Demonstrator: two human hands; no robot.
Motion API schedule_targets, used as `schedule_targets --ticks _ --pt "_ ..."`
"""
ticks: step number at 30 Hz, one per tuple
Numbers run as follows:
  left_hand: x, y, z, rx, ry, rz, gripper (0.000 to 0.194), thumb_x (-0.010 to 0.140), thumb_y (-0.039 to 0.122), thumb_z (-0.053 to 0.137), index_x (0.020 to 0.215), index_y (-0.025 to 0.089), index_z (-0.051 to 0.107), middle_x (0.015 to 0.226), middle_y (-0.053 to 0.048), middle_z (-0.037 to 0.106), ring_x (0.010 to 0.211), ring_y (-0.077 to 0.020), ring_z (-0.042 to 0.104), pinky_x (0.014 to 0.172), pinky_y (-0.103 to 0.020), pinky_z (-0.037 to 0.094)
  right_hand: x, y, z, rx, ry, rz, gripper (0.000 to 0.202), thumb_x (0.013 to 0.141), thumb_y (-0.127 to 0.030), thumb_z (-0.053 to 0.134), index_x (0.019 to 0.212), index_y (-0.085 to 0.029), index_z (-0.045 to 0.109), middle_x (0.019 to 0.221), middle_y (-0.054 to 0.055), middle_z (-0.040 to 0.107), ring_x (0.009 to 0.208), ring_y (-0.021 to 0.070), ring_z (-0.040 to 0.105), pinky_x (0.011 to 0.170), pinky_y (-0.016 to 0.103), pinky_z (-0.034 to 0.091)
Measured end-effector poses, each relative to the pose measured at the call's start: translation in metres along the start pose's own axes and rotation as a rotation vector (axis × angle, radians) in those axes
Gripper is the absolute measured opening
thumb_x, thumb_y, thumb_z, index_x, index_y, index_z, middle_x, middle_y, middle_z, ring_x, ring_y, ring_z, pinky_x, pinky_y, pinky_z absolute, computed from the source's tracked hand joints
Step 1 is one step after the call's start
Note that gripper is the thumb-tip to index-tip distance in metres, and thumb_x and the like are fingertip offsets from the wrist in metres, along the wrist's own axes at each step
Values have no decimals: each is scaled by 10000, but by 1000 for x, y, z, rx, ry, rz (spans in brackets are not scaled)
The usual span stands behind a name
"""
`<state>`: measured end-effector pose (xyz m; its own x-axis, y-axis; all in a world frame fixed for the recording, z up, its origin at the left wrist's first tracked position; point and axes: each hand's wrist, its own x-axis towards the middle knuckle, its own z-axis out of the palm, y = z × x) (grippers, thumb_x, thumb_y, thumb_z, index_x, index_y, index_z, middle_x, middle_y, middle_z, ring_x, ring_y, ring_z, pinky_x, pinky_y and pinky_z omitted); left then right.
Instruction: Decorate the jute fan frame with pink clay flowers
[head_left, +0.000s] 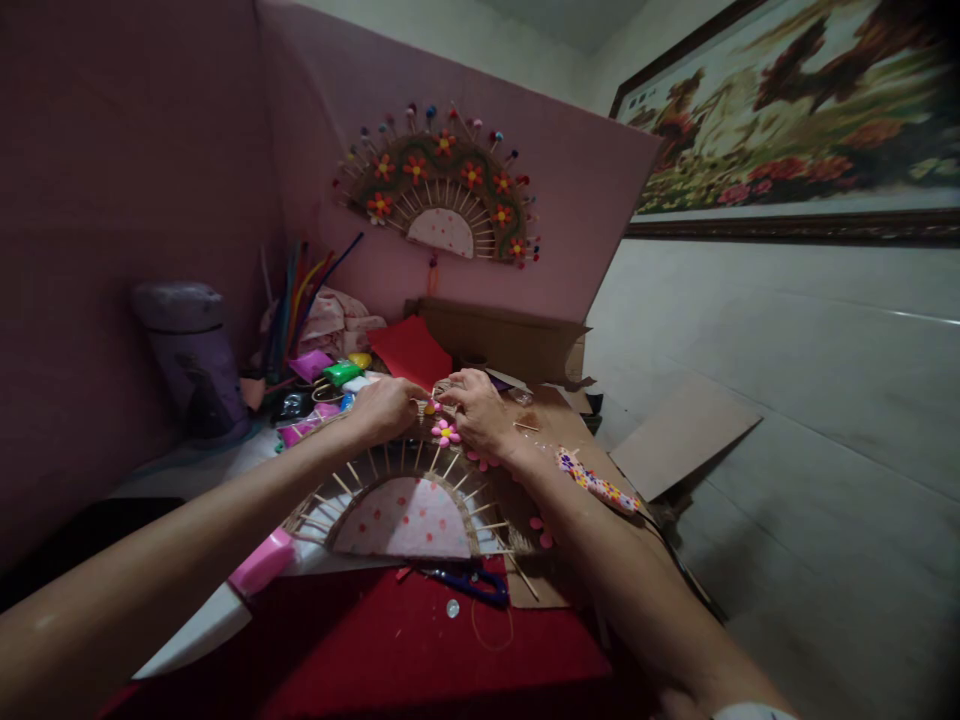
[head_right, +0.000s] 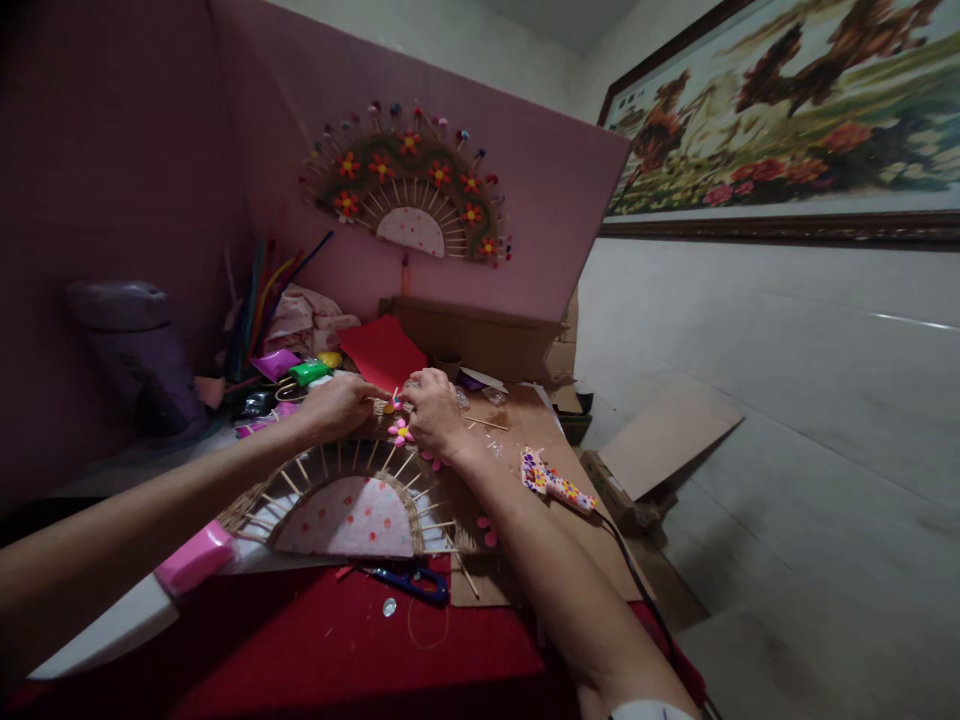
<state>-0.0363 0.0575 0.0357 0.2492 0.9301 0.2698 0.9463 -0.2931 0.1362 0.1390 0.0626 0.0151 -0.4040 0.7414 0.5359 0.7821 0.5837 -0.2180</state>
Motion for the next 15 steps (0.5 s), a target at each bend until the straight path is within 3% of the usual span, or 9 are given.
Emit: schedule_targets --ticks 5,8,12,15 --pt "-1 0 2 20 1 20 409 789 244 440 1085 325 709 1043 -60 721 956 -244 644 751 -305 460 -3 3 2 -18 -41 -42 225 769 -115 603 915 -227 734 1201 77 575 1175 239 412 989 425 360" --pt "-1 -1 1 -92 82 -10 379 803 274 450 1077 281 712 1037 -71 717 941 -243 643 751 -310 456 -4 3 -3 -15 -14 -40 265 770 -120 597 978 -227 721 1218 90 563 1186 246 410 1004 439 358" --pt "-8 6 -10 -640 156 -205 346 785 331 495 984 126 691 734 -81 679 650 -176 608 565 -266 424 -10 0 -23 23 179 24 353 767 -61 510 1019 -205 712 1186 103 576 1152 243 453 1022 449 367" --pt "-23 15 -22 -1080 195 -307 346 709 227 533 1029 104 578 522 39 495 448 -99 447 449 -220 310 -23 -5 -45 82 360 15 331 753 -45 491 942 -185 724 1112 102 612 1104 236 499 997 438 407"
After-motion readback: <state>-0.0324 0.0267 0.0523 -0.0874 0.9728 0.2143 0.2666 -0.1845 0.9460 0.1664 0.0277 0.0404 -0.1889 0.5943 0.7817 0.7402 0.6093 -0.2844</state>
